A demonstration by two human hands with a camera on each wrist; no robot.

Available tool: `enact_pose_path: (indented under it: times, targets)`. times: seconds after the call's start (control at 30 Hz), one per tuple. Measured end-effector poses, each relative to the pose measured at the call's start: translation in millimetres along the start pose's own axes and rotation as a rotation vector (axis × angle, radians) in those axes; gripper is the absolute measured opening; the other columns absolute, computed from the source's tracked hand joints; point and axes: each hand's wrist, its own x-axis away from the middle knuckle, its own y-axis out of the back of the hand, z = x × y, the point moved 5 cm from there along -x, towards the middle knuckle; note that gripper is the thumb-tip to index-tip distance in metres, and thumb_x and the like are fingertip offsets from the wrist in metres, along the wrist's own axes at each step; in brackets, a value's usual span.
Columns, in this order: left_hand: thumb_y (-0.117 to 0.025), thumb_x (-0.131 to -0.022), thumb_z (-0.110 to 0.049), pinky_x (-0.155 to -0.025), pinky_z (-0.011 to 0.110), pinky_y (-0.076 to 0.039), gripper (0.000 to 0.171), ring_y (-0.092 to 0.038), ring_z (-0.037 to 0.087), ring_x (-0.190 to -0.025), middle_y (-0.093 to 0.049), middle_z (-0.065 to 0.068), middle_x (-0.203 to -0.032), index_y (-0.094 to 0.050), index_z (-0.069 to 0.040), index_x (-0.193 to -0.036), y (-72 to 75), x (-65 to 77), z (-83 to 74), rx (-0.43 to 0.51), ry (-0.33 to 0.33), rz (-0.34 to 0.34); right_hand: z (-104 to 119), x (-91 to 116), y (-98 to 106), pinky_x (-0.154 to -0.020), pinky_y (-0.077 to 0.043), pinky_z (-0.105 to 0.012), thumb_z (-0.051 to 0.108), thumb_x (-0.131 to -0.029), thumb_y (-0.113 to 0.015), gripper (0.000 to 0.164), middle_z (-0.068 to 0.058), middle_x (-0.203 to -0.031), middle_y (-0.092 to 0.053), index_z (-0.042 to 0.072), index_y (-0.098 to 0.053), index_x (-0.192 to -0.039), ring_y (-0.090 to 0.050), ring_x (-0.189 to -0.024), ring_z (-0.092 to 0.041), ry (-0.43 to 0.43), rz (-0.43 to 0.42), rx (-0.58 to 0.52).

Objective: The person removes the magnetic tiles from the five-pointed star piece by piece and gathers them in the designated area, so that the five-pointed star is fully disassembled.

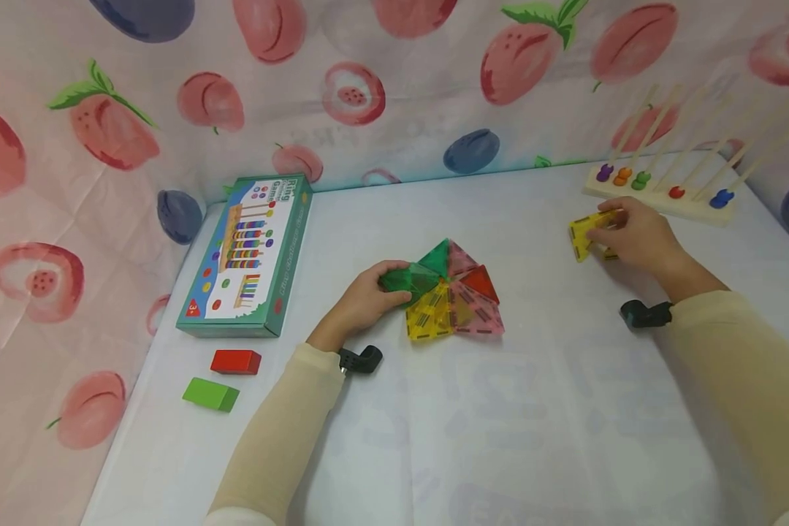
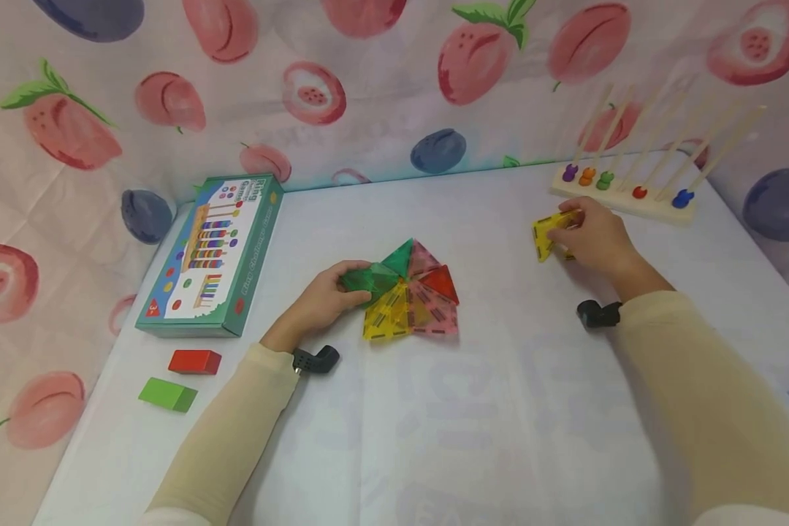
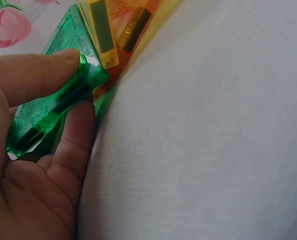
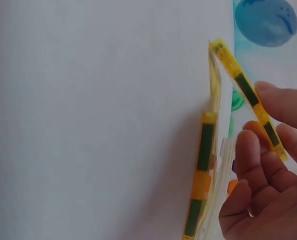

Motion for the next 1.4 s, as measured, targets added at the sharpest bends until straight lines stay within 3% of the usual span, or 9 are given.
enact_pose_path:
  times: [0.13,0.3,0.5,0.6,0.7,0.9,1.1,1.4]
  targets:
    - [-0.068,-0.077,-0.039,-0.090,0.036,-0.035,0.048,-0.044,0.014,-0.102,-0.046,-0.009,-0.122,-0.048,-0.038,-0.121,0.1,0.2,-1.1,-0.005,0.005,0.006,-3,-2,3,-0.065,-0.044,-0.039,0.049,-0.084,-0.054,0.069,-0.025,-0.117,-0.037,0.008,-0.033,-0.136,-0.042,-0.092,-0.036,0.007,0.015,0.022]
    - [-0.068,-0.078,-0.036,-0.086,0.035,-0.037,0.047,-0.046,0.016,-0.098,-0.048,-0.008,-0.118,-0.049,-0.038,-0.120,0.1,0.0,-1.9,0.000,0.004,-0.003,-6,-5,5,-0.075,-0.043,-0.048,0.050,-0.084,-0.051,0.073,-0.026,-0.124,-0.037,0.008,-0.028,-0.139,-0.041,-0.103,-0.040,0.000,0.026,0.025]
    - [-0.068,-0.078,-0.037,-0.085,0.035,-0.037,0.047,-0.046,0.016,-0.097,-0.048,-0.008,-0.118,-0.048,-0.037,-0.121,-0.8,-0.4,-2.7,-0.005,0.003,-0.002,-11,1,15,-0.085,-0.037,-0.054,0.053,-0.087,-0.044,0.077,-0.024,-0.139,-0.025,0.006,-0.018,-0.142,-0.033,-0.116,-0.043,-0.077,-0.028,-0.005]
    - [-0.068,-0.078,-0.039,-0.085,0.035,-0.037,0.048,-0.045,0.016,-0.097,-0.048,-0.008,-0.118,-0.048,-0.038,-0.121,-1.3,0.6,-2.1,-0.010,0.013,0.004,-5,12,18,-0.084,-0.039,-0.052,0.054,-0.086,-0.043,0.075,-0.021,-0.137,-0.030,0.006,-0.024,-0.140,-0.034,-0.115,-0.040,-0.071,-0.053,-0.035]
    - [-0.067,-0.077,-0.040,-0.085,0.035,-0.037,0.049,-0.045,0.016,-0.097,-0.048,-0.008,-0.118,-0.047,-0.039,-0.122,-0.9,1.6,-1.4,-0.019,0.021,0.004,9,28,14,-0.078,-0.044,-0.045,0.053,-0.086,-0.045,0.069,-0.020,-0.128,-0.041,0.006,-0.034,-0.135,-0.039,-0.111,-0.037,-0.003,-0.037,-0.059]
    - [-0.068,-0.077,-0.040,-0.087,0.036,-0.037,0.049,-0.046,0.016,-0.099,-0.048,-0.007,-0.119,-0.047,-0.038,-0.122,-0.4,2.4,-1.4,-0.020,0.009,-0.005,43,59,-15,-0.067,-0.046,-0.026,0.048,-0.083,-0.055,0.056,-0.012,-0.117,-0.052,0.009,-0.047,-0.123,-0.051,-0.099,-0.028,0.134,0.039,-0.116]
    - [-0.067,-0.078,-0.038,-0.085,0.035,-0.038,0.047,-0.047,0.016,-0.097,-0.049,-0.005,-0.116,-0.048,-0.037,-0.121,-0.7,7.9,0.7,-0.014,0.013,-0.030,74,82,-59,-0.069,-0.049,-0.030,0.049,-0.081,-0.058,0.053,-0.004,-0.114,-0.056,0.016,-0.049,-0.121,-0.058,-0.090,-0.020,0.162,0.189,-0.210]
    - [-0.068,-0.078,-0.035,-0.082,0.034,-0.040,0.046,-0.049,0.016,-0.096,-0.051,-0.005,-0.113,-0.048,-0.038,-0.120,-2.0,14.0,2.2,0.021,0.005,-0.054,96,94,-99,-0.065,-0.051,-0.032,0.054,-0.080,-0.057,0.064,-0.010,-0.121,-0.049,0.009,-0.045,-0.125,-0.055,-0.094,-0.025,0.156,0.339,-0.306]
